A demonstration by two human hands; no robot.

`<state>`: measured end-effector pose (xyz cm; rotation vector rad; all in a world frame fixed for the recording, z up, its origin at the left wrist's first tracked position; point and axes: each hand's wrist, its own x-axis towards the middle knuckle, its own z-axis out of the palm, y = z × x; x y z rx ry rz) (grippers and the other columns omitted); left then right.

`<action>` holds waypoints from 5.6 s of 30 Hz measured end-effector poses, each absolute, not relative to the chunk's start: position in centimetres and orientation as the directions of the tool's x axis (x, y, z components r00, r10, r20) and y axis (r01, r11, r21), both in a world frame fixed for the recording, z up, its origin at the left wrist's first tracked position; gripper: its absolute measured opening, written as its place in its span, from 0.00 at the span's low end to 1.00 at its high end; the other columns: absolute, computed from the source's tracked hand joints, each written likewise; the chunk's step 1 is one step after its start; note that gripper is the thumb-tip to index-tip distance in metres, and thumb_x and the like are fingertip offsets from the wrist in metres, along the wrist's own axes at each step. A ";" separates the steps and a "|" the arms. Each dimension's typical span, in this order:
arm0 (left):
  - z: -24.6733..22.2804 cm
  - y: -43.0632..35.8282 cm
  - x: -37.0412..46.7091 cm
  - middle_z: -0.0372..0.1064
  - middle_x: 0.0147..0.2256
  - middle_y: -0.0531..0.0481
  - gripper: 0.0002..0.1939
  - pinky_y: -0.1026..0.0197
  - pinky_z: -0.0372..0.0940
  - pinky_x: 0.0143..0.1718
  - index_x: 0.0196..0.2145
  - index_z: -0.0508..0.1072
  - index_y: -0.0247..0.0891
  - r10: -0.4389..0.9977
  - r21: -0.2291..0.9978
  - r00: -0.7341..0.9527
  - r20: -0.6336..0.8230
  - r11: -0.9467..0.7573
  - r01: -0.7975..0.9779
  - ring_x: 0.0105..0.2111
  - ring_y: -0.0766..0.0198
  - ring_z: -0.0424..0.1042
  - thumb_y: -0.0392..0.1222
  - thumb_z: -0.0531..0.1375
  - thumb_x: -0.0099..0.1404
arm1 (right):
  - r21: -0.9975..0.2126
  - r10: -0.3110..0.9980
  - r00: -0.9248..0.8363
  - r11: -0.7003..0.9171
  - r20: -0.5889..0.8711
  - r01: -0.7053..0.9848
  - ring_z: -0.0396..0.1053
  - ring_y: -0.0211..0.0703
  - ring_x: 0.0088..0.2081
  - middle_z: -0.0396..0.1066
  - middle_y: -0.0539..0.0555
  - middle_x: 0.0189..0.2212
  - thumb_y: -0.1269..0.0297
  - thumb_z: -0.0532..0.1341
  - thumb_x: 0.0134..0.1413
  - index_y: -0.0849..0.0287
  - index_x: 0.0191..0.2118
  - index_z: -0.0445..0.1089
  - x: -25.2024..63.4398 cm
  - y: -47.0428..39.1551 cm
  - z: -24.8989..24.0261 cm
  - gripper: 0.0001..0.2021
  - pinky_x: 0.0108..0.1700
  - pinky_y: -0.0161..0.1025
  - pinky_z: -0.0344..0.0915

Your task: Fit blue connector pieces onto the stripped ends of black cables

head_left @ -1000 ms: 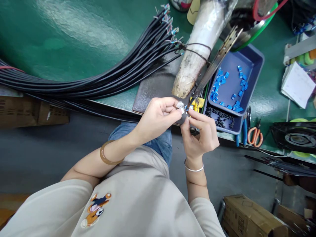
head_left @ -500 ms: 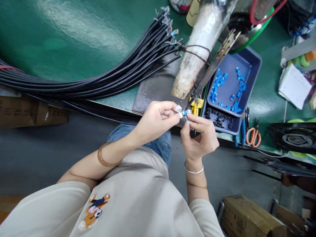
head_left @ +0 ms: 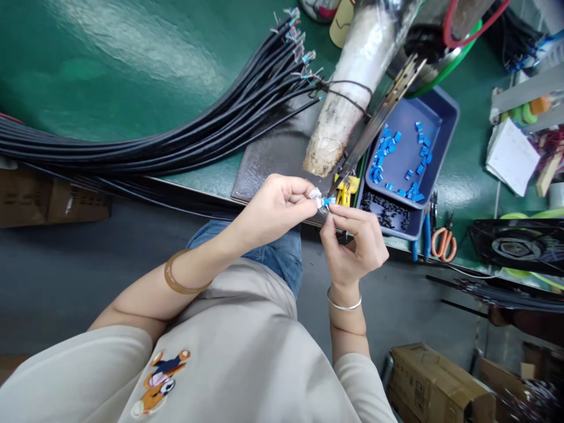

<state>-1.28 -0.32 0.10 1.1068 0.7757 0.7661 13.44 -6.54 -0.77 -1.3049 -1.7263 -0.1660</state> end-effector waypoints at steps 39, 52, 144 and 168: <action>0.7 0.2 -1.0 0.47 0.20 0.57 0.08 0.66 0.43 0.23 0.22 0.64 0.35 0.841 0.960 0.513 -0.173 0.261 -0.105 0.21 0.75 0.46 0.34 0.58 0.57 | -0.398 0.702 0.028 0.369 0.712 0.840 0.76 0.37 0.37 0.78 0.51 0.35 0.79 0.67 0.48 0.57 0.34 0.71 13.1 -6.2 0.1 0.11 0.41 0.35 0.74; 0.4 0.2 -1.4 0.47 0.20 0.58 0.07 0.66 0.42 0.22 0.24 0.66 0.34 0.788 0.968 0.590 -0.177 0.249 -0.041 0.21 0.74 0.45 0.35 0.57 0.60 | -0.433 0.755 0.033 0.339 0.655 0.835 0.77 0.36 0.36 0.79 0.51 0.34 0.77 0.65 0.51 0.57 0.33 0.69 13.2 -7.2 1.0 0.08 0.40 0.35 0.73; 0.2 -0.2 -2.0 0.51 0.19 0.57 0.09 0.69 0.44 0.19 0.22 0.69 0.31 0.821 0.991 0.568 -0.066 0.120 -0.058 0.19 0.76 0.48 0.37 0.61 0.58 | -0.547 0.797 0.079 0.335 0.598 0.767 0.78 0.37 0.37 0.79 0.48 0.35 0.77 0.65 0.52 0.55 0.33 0.71 13.1 -7.1 0.6 0.08 0.40 0.34 0.75; 0.6 0.3 -1.2 0.50 0.19 0.57 0.06 0.69 0.46 0.20 0.23 0.67 0.33 0.855 0.983 0.510 -0.090 0.158 -0.091 0.20 0.76 0.49 0.33 0.58 0.58 | -0.494 0.757 0.046 0.378 0.652 0.783 0.79 0.40 0.40 0.80 0.54 0.40 0.80 0.66 0.47 0.58 0.33 0.70 13.5 -6.2 0.6 0.10 0.43 0.37 0.76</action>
